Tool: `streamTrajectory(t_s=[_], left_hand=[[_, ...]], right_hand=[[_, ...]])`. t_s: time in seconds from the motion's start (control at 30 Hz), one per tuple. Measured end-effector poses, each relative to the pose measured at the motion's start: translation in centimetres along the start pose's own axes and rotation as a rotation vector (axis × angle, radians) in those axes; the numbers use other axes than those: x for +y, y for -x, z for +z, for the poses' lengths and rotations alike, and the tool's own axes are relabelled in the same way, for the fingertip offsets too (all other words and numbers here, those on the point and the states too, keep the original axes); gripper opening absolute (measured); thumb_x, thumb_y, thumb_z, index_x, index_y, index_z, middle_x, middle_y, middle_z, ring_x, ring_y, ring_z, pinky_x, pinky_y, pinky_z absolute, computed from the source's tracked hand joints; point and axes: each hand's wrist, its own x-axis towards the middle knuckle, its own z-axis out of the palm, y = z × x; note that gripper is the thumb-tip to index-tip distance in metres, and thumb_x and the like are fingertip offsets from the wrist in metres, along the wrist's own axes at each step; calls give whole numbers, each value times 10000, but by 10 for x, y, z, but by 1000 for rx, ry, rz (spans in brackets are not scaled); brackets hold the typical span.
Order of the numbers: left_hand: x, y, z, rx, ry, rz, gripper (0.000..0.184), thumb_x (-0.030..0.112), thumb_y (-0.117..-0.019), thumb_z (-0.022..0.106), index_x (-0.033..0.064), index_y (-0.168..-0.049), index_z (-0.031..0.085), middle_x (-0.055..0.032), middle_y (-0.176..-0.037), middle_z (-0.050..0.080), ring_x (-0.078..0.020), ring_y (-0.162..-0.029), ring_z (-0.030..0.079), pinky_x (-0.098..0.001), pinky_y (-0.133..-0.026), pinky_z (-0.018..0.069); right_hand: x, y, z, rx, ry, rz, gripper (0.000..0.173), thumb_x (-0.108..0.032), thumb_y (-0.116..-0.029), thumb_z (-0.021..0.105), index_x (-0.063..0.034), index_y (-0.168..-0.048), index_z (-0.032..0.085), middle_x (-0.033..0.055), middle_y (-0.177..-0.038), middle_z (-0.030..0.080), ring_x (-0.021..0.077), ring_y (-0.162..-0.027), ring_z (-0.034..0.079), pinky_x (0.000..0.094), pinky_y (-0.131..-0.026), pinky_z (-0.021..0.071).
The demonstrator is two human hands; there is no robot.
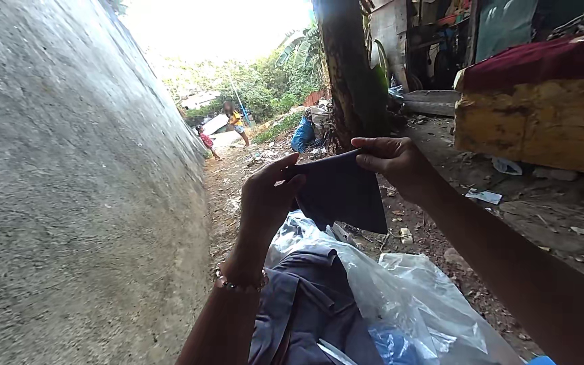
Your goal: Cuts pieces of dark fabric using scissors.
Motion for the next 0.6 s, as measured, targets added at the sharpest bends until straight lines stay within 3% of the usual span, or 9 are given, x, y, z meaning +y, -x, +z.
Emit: streamTrajectory(t_s=[0.1, 0.2, 0.3, 0.43, 0.6], left_hand=[[-2, -2, 0, -4, 24, 3, 324, 73, -933, 731, 118, -1253, 717, -69, -1144, 744, -128, -954, 729, -317, -829, 598], [-11, -1, 2, -8, 281, -17, 255, 37, -937, 702, 67, -1188, 733, -34, -1048, 753, -89, -865, 716, -265, -782, 601], [-16, -1, 5, -42, 384, -34, 277, 4, -904, 721, 47, -1177, 728, -32, -1060, 740, -98, -911, 709, -273, -801, 605], [-14, 1, 9, -35, 111, 5, 302, 21, -872, 771, 61, -1169, 733, -62, -1142, 711, -110, -953, 707, -299, -826, 607], [-17, 6, 9, -112, -141, 38, 234, 101, -931, 733, 91, -1164, 748, -72, -1049, 721, -149, -884, 695, -340, -797, 585]], right_hand=[[0, 0, 0, -14, 2, -3, 247, -26, -985, 631, -30, -1216, 717, 41, -1024, 745, 25, -854, 683, 216, -782, 572], [-1, 2, 2, 10, -65, 67, 184, -20, -977, 642, -2, -1135, 735, 45, -973, 745, 40, -859, 690, 228, -807, 576], [-2, 7, 4, 7, -63, 120, 229, 12, -947, 672, 8, -1174, 709, 64, -956, 740, 70, -822, 701, 238, -763, 593], [2, 11, 1, -32, 152, 75, 291, 15, -929, 697, -14, -1219, 698, 78, -1020, 739, 83, -839, 702, 261, -768, 591], [10, 14, -2, -41, 461, -50, 133, -54, -921, 735, -65, -1053, 747, 66, -938, 722, 145, -776, 681, 382, -726, 575]])
